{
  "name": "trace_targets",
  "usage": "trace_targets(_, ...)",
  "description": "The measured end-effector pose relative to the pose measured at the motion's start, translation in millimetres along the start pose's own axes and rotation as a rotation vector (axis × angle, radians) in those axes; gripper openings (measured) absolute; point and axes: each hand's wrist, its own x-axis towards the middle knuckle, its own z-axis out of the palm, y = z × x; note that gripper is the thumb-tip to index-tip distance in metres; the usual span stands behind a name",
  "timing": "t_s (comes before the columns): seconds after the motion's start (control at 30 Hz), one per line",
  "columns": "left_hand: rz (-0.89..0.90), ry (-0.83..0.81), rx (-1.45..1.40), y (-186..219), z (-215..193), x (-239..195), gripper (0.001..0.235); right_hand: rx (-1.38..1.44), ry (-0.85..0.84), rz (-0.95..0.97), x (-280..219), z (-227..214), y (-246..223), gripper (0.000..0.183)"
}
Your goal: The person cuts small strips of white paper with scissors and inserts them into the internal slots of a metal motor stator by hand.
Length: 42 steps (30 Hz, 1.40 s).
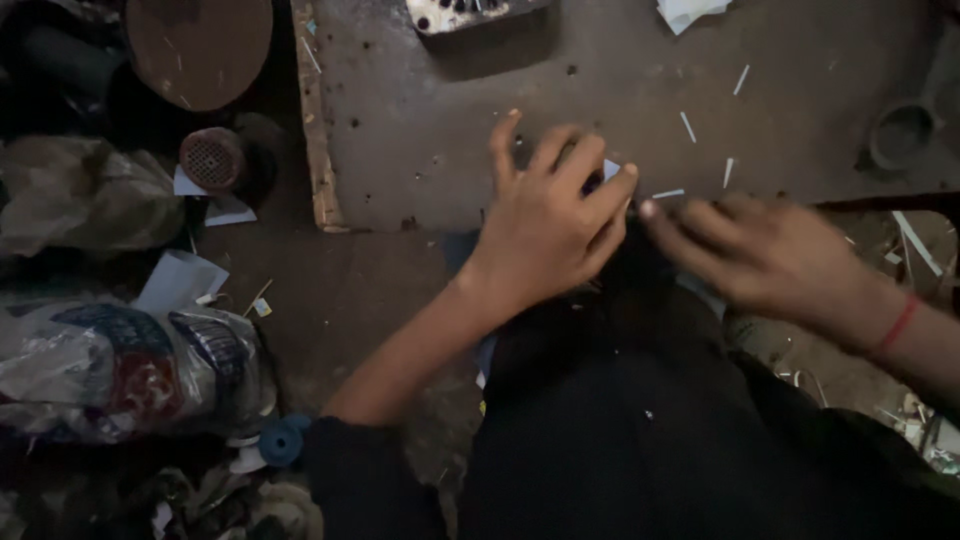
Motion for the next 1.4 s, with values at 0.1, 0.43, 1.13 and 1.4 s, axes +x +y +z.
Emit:
trace_targets(0.1,-0.017,0.023,0.022,-2.3,-2.5,-3.2,0.020,0.125,0.112,-0.068,-8.9,2.5,-32.5,0.061)
trace_targets(0.43,0.020,0.039,-0.057,-13.6,11.1,-12.2,0.023,0.186,0.313,0.426,-21.6,-5.8,-27.3,0.058)
trace_targets(1.13,0.120,0.129,0.195,-9.7,27.9,-17.2,0.029,-0.102,-0.134,0.154,-0.1,6.5,4.6,0.051)
trace_targets(1.4,0.149,0.155,-0.038,-8.5,17.9,-26.4,0.018,0.319,-0.038,0.127,-9.7,6.0,37.8,0.061)
